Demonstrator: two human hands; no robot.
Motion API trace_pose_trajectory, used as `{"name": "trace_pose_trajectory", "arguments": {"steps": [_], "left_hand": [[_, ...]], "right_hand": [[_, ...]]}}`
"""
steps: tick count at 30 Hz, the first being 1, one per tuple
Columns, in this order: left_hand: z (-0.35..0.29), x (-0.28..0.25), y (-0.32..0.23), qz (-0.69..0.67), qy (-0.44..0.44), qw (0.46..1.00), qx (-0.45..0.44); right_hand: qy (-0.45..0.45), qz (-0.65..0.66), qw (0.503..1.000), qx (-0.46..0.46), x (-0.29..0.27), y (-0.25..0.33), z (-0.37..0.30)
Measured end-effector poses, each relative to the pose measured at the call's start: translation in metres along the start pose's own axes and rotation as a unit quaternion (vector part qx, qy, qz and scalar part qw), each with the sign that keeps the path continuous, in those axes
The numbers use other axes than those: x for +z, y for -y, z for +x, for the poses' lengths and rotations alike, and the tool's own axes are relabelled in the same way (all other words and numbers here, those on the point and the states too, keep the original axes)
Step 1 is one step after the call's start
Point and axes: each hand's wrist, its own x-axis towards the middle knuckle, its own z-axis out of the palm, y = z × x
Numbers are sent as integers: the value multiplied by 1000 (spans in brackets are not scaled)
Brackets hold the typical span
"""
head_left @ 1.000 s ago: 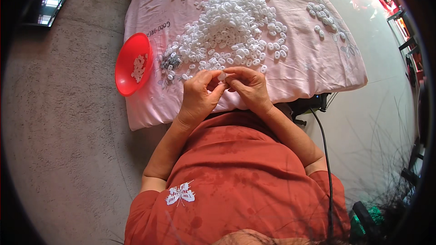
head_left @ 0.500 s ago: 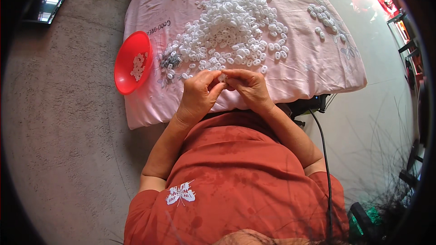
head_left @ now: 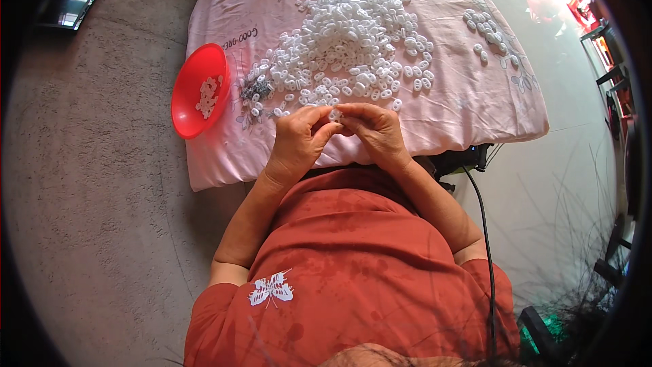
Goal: The person assembles small plastic parts by hand, taking pieces from a pile and joining them together.
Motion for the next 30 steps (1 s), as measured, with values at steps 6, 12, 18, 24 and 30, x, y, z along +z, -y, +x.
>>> {"name": "trace_pose_trajectory", "arguments": {"steps": [6,12,18,24,30], "left_hand": [[0,0,-2,11,-8,1000,21],[0,-1,-4,23,-1,999,28],[1,-1,-4,25,-14,999,39],[0,-1,-7,20,-8,999,38],[0,-1,-7,20,3,999,30]], "right_hand": [[18,-3,999,32,-4,3,1],[39,26,998,41,-8,3,3],[46,50,996,57,-7,8,2],[45,47,996,55,-9,7,2],[37,48,997,43,-10,5,2]]}}
